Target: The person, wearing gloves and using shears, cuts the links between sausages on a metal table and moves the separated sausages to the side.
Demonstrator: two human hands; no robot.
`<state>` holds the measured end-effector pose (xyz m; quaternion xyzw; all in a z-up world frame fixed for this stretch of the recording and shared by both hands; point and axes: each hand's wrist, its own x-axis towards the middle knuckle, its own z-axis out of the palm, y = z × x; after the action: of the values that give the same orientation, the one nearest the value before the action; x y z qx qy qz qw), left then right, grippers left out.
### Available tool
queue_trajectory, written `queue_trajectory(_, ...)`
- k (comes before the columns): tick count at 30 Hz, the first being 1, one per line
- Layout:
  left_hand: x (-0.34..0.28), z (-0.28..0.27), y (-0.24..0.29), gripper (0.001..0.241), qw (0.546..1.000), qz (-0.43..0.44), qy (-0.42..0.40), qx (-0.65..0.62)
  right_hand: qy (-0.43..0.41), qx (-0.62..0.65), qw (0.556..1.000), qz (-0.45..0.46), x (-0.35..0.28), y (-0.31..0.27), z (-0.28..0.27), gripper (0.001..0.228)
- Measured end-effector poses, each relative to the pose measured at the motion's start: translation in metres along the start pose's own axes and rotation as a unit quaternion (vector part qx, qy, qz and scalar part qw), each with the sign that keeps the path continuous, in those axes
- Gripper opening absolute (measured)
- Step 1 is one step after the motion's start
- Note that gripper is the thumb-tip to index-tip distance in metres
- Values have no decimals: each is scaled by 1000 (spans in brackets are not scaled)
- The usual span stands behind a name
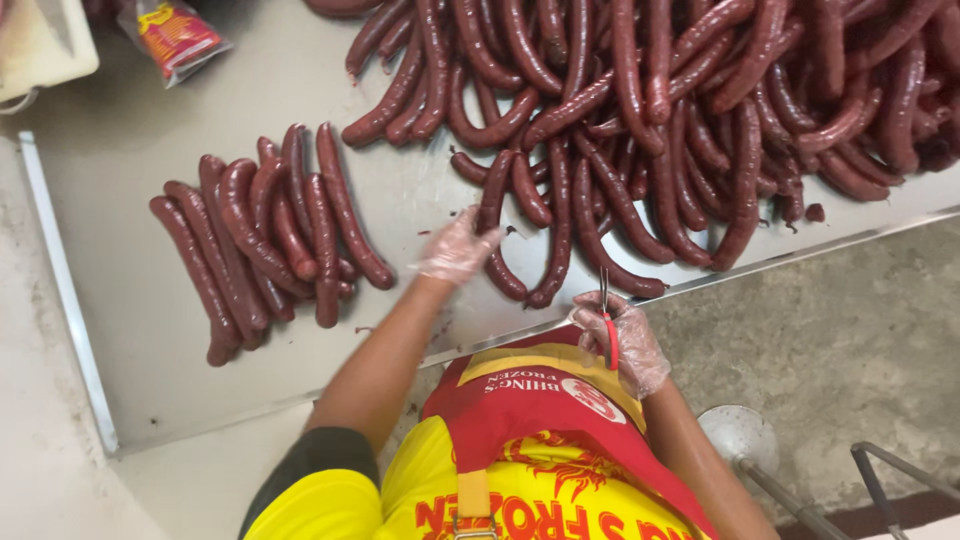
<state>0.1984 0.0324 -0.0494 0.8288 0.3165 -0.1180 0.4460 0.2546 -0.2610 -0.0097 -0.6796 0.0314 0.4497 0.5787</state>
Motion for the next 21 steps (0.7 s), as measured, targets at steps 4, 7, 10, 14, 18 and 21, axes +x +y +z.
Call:
queue_trajectory(4, 28, 70, -18, 63, 985, 43, 165, 32, 24, -7, 999, -34, -2, 4, -26, 34)
queue_trajectory(7, 40, 77, -34, 60, 969, 87, 231, -2, 33, 21, 999, -35, 0, 6, -46, 35)
queue_trajectory(10, 28, 60, -22, 37, 970, -18, 128, -206, 33, 54, 998, -31, 5, 4, -73, 35)
queue_trajectory(14, 5, 59, 24, 29, 911, -7, 58, -408, 43, 50, 998, -6, 15, -6, -108, 35)
queue_trajectory(18, 11, 100, 75, 28, 903, -60, 60, -422, 15, 12, 1000, -20, 32, -19, -137, 34)
queue_trajectory(21, 20, 123, 88, 22, 984, 49, 95, -145, -7, -62, 997, -37, 46, -25, -155, 34)
